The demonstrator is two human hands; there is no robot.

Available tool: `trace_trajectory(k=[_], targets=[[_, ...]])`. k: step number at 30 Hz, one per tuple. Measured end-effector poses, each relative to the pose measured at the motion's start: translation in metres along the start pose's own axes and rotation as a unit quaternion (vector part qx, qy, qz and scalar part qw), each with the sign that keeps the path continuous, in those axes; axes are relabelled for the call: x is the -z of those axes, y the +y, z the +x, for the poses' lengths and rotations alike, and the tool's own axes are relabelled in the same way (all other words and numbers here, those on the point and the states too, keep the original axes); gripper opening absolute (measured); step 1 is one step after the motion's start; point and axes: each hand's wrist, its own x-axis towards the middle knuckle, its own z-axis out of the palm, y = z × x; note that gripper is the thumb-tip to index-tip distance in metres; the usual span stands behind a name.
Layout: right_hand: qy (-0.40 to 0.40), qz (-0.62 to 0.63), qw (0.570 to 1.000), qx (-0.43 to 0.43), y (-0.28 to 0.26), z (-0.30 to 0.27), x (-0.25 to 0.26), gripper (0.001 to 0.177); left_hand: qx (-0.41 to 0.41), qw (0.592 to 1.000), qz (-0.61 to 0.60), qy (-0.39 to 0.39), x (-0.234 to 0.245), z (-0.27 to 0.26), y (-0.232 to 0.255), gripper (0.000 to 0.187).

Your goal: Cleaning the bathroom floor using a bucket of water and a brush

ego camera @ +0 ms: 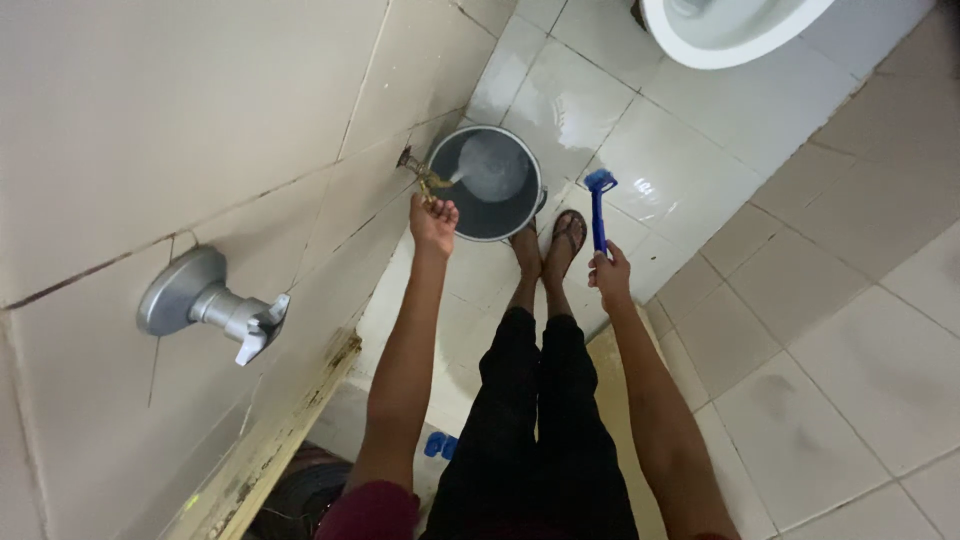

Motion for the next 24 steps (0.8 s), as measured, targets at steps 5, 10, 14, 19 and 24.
trace_trajectory(k=[5,10,14,19,24], targets=[[-0.005,-0.005,1.0,0.009,-0.007,-0.007,-0.001,0.056,0.006,0.996,0.056,-0.068,-0.036,-0.07,0.042,0.042],[-0.011,-0.013,1.0,0.007,-0.009,-0.01,-0.001,0.056,-0.21,0.907,0.364,-0.029,-0.027,-0.047,0.044,0.034],[-0.006,-0.006,1.0,0.017,-0.001,-0.006,-0.005,0.056,-0.509,0.616,0.595,-0.089,-0.03,-0.079,0.062,0.024],[0.007,0.002,1.0,0.015,-0.014,-0.016,-0.013,0.055,-0.537,0.536,0.639,-0.126,-0.018,-0.073,0.067,0.043],[-0.004,0.001,1.0,0.021,-0.017,-0.021,-0.019,0.056,-0.513,0.645,0.555,-0.112,-0.02,-0.099,0.051,0.038]])
